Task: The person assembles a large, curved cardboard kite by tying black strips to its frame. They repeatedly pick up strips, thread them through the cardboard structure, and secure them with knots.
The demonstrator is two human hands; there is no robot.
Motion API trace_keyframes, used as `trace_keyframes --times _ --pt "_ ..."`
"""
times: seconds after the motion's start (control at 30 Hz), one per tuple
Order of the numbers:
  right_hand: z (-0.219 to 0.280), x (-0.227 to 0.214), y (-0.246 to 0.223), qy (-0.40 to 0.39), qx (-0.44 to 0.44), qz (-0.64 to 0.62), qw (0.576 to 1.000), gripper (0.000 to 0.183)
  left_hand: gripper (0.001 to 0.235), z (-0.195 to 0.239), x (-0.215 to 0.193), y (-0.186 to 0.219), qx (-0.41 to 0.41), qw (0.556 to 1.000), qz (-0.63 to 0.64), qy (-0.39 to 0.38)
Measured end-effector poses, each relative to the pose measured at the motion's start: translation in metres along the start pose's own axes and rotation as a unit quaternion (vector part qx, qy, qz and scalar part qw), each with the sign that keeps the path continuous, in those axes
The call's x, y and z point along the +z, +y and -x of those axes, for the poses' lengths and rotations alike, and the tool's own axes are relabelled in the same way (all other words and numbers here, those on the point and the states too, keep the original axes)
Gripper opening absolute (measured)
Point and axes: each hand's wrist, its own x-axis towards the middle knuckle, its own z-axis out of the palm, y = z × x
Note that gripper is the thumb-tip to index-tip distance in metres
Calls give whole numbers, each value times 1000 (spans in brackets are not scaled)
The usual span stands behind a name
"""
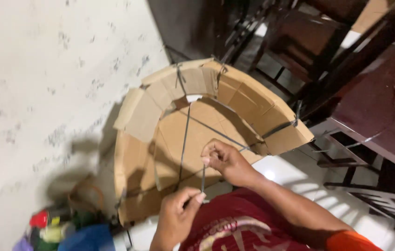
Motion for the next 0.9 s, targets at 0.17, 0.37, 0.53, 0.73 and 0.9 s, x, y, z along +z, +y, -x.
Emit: trace_keyframes --times 0.17,0.37,0.53,0.73,0.9 --pt "38 27 0 -87 49 88 991 15 15 -26 -32 -9 35 997 -7 73" --pt "50 19 -2 70 1 59 996 52 19 -39 8 -52 41 992 36 -111" --pt "52 -4 55 255 31 202 945 50 19 -49 6 -19 160 980 -23 -116" --pt "77 7 17 -136 78 82 984 59 16 -82 13 -42 141 988 -66 23" --pt "58 -23 26 174 23 -24 984 46 34 -40 38 -49 116 973 7 -201"
